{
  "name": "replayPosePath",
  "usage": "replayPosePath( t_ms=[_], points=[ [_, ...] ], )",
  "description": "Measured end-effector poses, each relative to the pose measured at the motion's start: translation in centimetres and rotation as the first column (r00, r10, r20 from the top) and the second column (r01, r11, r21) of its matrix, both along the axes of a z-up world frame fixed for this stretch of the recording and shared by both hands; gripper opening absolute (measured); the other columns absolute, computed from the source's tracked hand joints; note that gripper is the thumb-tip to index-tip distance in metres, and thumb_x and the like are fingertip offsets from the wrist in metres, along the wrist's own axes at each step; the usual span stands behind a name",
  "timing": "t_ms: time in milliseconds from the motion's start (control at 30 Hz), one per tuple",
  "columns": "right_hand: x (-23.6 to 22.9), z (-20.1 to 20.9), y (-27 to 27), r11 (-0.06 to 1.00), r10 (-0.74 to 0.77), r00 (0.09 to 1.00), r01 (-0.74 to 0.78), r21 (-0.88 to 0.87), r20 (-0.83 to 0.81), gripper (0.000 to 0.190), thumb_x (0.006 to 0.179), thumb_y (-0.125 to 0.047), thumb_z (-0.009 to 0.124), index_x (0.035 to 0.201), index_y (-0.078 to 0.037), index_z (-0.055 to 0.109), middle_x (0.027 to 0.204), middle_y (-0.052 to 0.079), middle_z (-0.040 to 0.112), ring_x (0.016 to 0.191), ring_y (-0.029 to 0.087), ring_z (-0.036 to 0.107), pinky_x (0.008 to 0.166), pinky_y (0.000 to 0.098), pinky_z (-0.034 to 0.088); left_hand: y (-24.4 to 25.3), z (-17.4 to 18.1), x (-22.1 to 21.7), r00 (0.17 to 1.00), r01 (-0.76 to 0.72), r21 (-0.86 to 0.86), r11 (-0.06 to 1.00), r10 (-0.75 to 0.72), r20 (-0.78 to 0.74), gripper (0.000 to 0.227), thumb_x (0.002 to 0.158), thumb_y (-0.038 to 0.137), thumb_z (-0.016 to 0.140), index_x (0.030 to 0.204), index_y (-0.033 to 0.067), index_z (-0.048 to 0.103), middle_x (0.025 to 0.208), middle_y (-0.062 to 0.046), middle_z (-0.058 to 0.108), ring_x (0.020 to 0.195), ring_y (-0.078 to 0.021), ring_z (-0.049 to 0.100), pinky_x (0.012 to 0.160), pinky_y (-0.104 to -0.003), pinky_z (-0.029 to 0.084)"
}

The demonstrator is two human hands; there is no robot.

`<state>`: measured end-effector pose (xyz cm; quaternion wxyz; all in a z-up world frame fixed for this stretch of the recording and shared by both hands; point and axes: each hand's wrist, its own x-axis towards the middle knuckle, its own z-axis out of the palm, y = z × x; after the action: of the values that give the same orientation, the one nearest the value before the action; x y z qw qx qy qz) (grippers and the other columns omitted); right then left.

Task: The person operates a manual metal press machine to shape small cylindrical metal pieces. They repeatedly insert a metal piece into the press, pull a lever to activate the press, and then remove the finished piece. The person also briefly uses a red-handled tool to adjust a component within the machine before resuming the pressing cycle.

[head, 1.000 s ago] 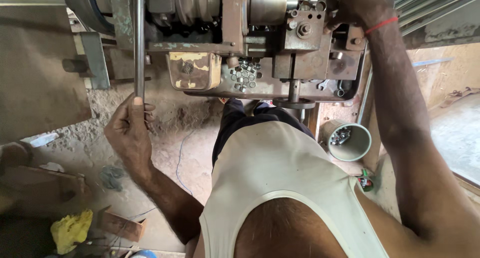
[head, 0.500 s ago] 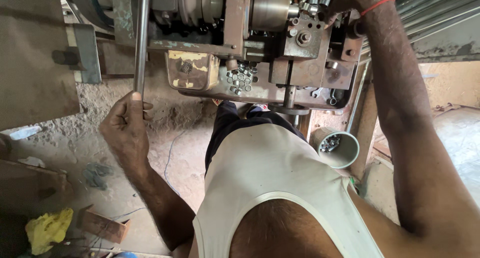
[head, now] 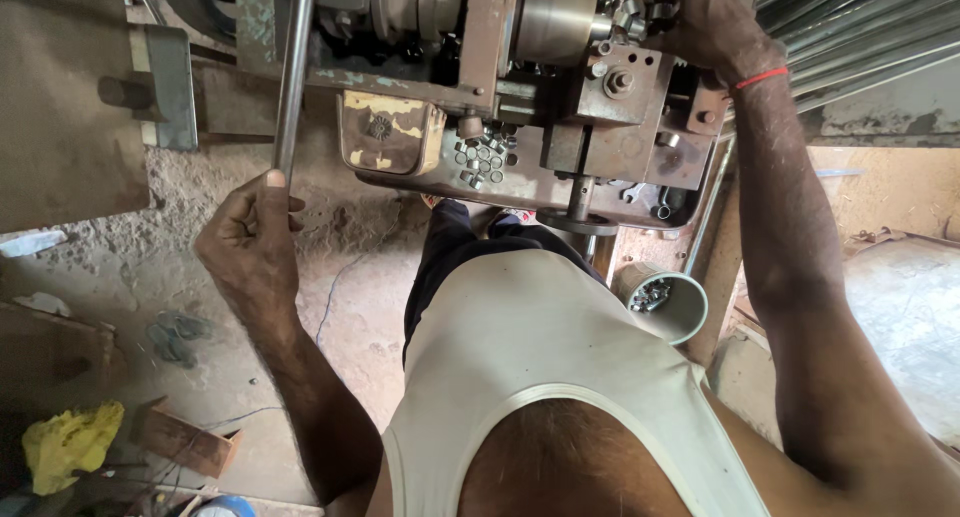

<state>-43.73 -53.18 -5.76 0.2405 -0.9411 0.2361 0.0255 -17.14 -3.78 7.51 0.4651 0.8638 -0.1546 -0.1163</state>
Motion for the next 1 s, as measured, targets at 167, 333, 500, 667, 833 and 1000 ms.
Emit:
replayPosePath(
  t_ms=[167, 333, 500, 667, 833, 1000],
  points=[
    [1.9, 2.6, 2.0, 0.999, -0.022, 0.992, 0.017, 0.041, 0.123, 0.061, 0.089, -0.011, 0.088, 0.138, 0.004, 0.055, 0.127, 0.03, 0.066, 0.105, 0.041, 0.07, 0.076, 0.0424, 0.064, 0.0, 0.0, -0.1, 1.0, 0.003, -0.027, 1.0, -0.003, -0.017, 0.032, 0.106, 0.032, 0.071, 0.111, 0.001, 0.077, 0.079, -0.008, 0.074, 0.066, -0.0105, 0.068, 0.058, -0.026, 0.051],
    [1.5, 2.0, 2.1, 0.996, -0.02, 0.988, 0.007, 0.088, 0.153, 0.049, 0.094, -0.01, 0.083, 0.137, 0.002, 0.063, 0.127, 0.024, 0.071, 0.105, 0.036, 0.073, 0.081, 0.0431, 0.063, 0.1, -0.1, -0.1, 0.999, 0.004, -0.049, 0.999, -0.006, -0.038, 0.034, 0.107, 0.033, 0.071, 0.11, -0.0004, 0.077, 0.08, -0.008, 0.074, 0.066, -0.0099, 0.067, 0.058, -0.025, 0.05],
    [0.5, -1.0, 1.4, 0.99, -0.137, 0.95, 0.123, 0.064, 0.28, 0.029, 0.098, -0.005, 0.081, 0.121, 0.005, 0.067, 0.111, 0.022, 0.075, 0.097, 0.03, 0.076, 0.076, 0.0368, 0.065, 0.3, -0.3, -0.1, 1.0, 0.013, -0.064, 0.998, -0.015, -0.026, 0.033, 0.107, 0.031, 0.071, 0.111, -0.0011, 0.076, 0.08, -0.008, 0.073, 0.066, -0.0097, 0.066, 0.058, -0.025, 0.049],
    [0.9, -2.2, 1.4, 0.981, -0.193, 0.93, 0.172, 0.093, 0.312, 0.021, 0.097, 0.0, 0.075, 0.117, 0.007, 0.069, 0.105, 0.02, 0.075, 0.089, 0.026, 0.076, 0.072, 0.0347, 0.064, 0.3, -0.3, -0.1, 1.0, 0.013, -0.046, 0.999, -0.013, -0.014, 0.032, 0.107, 0.031, 0.071, 0.109, -0.0011, 0.077, 0.079, -0.008, 0.073, 0.066, -0.0098, 0.067, 0.057, -0.025, 0.05],
    [2.0, -2.1, 2.3, 0.845, -0.412, 0.863, 0.241, 0.478, 0.293, 0.015, 0.114, -0.003, 0.061, 0.105, 0.004, 0.071, 0.104, 0.018, 0.072, 0.088, 0.024, 0.072, 0.074, 0.0356, 0.062, 0.1, -0.4, -0.2, 1.0, 0.016, -0.065, 0.998, -0.016, -0.013, 0.032, 0.107, 0.03, 0.071, 0.11, -0.0008, 0.076, 0.079, -0.008, 0.073, 0.065, -0.0099, 0.067, 0.057, -0.025, 0.05],
    [1.1, -2.3, 2.5, 0.925, -0.336, 0.831, 0.201, 0.323, 0.444, 0.021, 0.099, 0.007, 0.06, 0.116, 0.0, 0.071, 0.108, 0.017, 0.076, 0.09, 0.019, 0.078, 0.075, 0.03, 0.063, 0.3, -0.4, -0.3, 1.0, -0.014, -0.045, 0.999, 0.013, -0.028, 0.029, 0.106, 0.029, 0.071, 0.109, 0.0006, 0.077, 0.079, -0.007, 0.074, 0.065, -0.0096, 0.068, 0.056, -0.025, 0.051]
  ],
)
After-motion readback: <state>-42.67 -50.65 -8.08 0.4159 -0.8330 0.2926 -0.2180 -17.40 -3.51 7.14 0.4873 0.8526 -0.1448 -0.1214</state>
